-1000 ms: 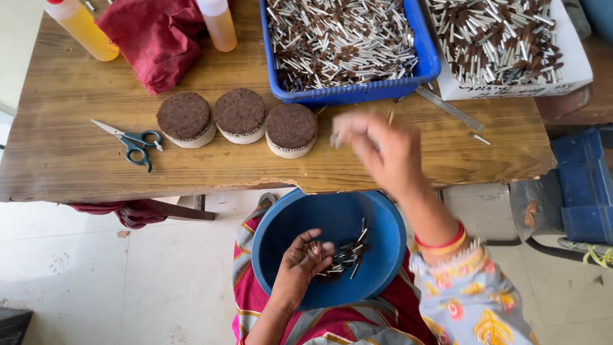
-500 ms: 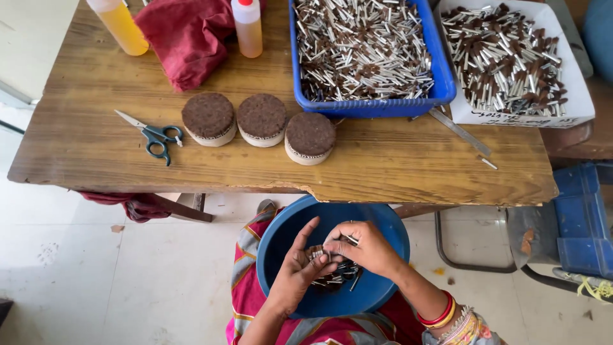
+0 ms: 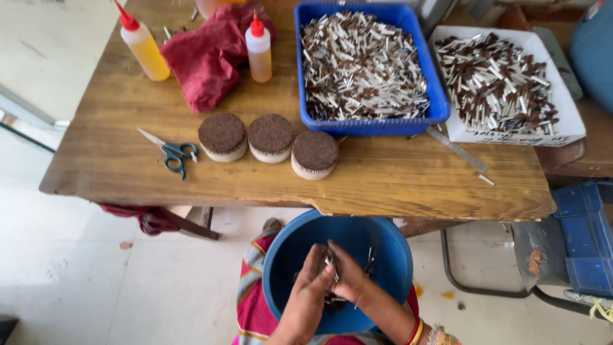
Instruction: The person is sorting small metal and white components from a bucket and assembling them into circular containers or trays.
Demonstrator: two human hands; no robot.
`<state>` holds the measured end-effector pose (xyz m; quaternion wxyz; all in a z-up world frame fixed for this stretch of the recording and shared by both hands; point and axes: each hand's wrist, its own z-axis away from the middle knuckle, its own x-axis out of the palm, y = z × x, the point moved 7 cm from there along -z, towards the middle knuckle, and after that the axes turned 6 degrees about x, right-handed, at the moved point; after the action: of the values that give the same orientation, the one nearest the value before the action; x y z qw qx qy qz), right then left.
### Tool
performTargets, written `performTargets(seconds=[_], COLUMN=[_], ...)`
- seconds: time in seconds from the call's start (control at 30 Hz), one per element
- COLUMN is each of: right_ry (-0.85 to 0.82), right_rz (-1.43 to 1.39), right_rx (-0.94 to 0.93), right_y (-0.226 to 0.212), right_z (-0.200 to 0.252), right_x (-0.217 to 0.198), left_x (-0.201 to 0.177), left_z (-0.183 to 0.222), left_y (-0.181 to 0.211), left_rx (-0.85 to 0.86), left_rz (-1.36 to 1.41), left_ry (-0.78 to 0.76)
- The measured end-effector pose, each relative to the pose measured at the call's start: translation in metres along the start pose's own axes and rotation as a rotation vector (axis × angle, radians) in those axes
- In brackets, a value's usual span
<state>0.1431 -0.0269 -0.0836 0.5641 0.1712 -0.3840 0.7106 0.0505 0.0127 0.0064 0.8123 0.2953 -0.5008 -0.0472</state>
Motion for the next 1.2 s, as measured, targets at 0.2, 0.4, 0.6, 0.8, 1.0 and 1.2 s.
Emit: performTargets(seconds=[0.2,0.4,0.6,0.8,1.0,1.2], right_ry=[-0.137,0.303,0.266,0.095,0.152,0.178], right_rz=[0.136,1.583,1.693,2.057,2.253,2.159], right_rx=[-0.082,-1.793,-1.888,-0.838,-0.454,-0.350], right_y=[-0.057,-0.241,-0.189,-0.080,-0.069,-0.097], right_z=[0.043,0.157,0.202,0.068,0.027,0.049], right_x=[0.059,0.263,0.280,0.071,-0.028,-0.029], left_x=[0.068,0.067,0.063,0.187,0.077,0.070], left_z=[0.043,0.057,0.043,0.083,-0.084,-0.123], left_y=[0.041,0.051,0.074,0.242,0.324,0.327], left_rx=[0.508,0.634,0.764,1.343,1.428,0.920], left_rz=[-0.579,-0.652,-0.755,-1.018,-2.074,-1.998], left_ry=[-0.698,-0.757,-0.829,-0.856,0.172,0.139])
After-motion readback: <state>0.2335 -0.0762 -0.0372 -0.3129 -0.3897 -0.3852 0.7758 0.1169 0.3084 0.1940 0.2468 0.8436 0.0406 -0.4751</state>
